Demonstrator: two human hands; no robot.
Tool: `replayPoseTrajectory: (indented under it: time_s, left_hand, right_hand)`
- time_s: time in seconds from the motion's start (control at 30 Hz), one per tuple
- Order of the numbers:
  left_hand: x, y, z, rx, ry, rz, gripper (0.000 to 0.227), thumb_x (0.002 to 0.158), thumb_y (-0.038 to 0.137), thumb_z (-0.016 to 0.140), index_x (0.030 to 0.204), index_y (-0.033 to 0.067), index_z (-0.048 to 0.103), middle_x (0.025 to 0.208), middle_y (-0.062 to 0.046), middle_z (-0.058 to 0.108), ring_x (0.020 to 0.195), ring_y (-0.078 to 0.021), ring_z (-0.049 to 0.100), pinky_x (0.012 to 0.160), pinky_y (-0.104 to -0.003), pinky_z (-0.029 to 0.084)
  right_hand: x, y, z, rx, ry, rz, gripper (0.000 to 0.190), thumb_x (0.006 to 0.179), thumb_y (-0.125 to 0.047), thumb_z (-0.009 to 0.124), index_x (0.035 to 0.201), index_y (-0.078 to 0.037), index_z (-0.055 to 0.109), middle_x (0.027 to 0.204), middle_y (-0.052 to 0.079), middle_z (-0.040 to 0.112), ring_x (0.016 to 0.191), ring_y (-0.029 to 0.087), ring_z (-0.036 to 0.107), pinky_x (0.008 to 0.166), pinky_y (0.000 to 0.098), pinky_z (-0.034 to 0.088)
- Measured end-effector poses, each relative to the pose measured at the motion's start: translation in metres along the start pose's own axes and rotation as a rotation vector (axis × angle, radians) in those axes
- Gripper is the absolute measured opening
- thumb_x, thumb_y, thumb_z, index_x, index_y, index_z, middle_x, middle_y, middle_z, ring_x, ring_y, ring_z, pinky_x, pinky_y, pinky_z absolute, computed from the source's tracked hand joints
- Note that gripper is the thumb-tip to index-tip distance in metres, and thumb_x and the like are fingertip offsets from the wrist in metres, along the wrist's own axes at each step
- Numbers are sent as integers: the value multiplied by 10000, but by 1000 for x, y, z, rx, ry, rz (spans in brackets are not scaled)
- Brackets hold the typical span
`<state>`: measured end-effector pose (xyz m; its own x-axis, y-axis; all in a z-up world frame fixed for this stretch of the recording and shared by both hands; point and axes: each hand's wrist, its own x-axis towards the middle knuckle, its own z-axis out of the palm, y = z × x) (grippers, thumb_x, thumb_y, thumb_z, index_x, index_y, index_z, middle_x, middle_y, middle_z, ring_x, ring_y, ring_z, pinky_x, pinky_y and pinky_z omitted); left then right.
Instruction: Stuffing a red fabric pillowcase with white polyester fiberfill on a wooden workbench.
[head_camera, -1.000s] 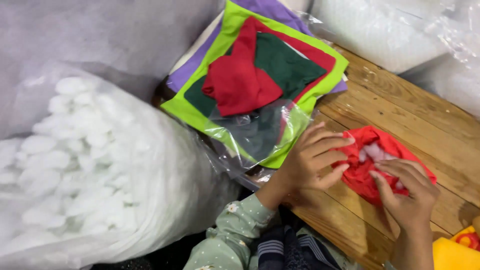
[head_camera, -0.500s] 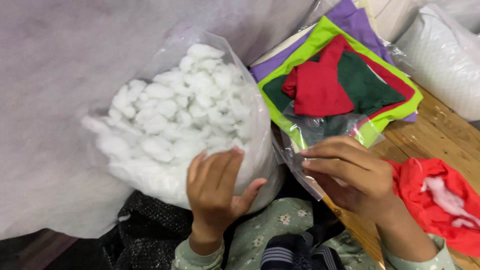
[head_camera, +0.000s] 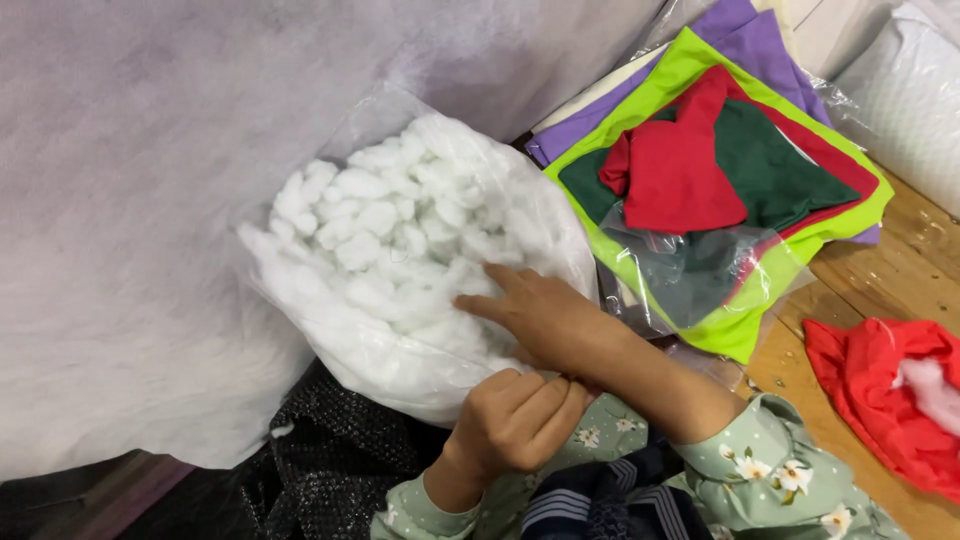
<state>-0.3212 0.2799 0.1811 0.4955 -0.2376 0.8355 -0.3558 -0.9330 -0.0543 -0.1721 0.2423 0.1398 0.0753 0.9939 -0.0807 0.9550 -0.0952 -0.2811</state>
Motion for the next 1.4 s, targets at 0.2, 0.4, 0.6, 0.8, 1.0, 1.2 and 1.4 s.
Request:
replayPoseTrajectory:
  time_s: [0.2,0.4,0.6,0.8,1.0,1.2,1.4]
  left_hand:
    - [-2,-9,0,-25,50,16,188,1003,123,750,877,8,671,736,-40,594,555,-159,477,475,-309,356]
    - [10,-11,0,-85,129,-2,184,1008,119,704,859,20,659,753,-45,634,562,-147,516,474,-284,362]
    - [13,-7,7,-126,172,-32,162,987,126,718,868,24,675,720,-31,624,599,-164,570,471,-279,414]
    - [21,7,17,-67,301,-20,220,986,323,669,876,150,747,842,85,745,829,-103,588,657,-199,575]
    - [32,38,58,-210,250,73,238,990,445,625,885,257,727,875,152,763,1010,-89,511,825,-207,511]
    - [59,78,138,-625,34,148,188,971,293,706,993,114,758,978,9,749,887,-197,683,800,-315,594]
    - [111,141,296,-1180,-345,-21,584,829,306,827,1317,54,629,1181,-190,644,1135,-432,618,1021,-543,505]
  right_hand:
    - [3,20,0,86,-89,46,176,734,10,606,818,-143,627,814,58,555,764,338,630,598,478,444]
    - [-28,29,-48,381,538,-180,199,729,-30,767,885,-118,679,897,9,725,828,205,713,708,313,517]
    - [-65,10,-96,757,761,-116,125,793,71,767,794,-30,693,875,116,713,834,188,695,755,269,528]
    - [-123,29,-89,883,961,64,129,831,35,684,810,-86,646,911,92,676,955,179,667,855,282,509]
    - [-269,80,-14,785,1348,579,194,740,30,586,828,-139,624,1046,113,695,988,149,667,827,251,529]
    - [-397,113,63,504,1690,920,217,812,104,615,859,-107,632,1054,100,703,1004,134,670,889,247,561]
    - [-425,165,121,320,1671,998,158,736,61,758,849,-47,738,961,150,730,932,237,670,841,387,500]
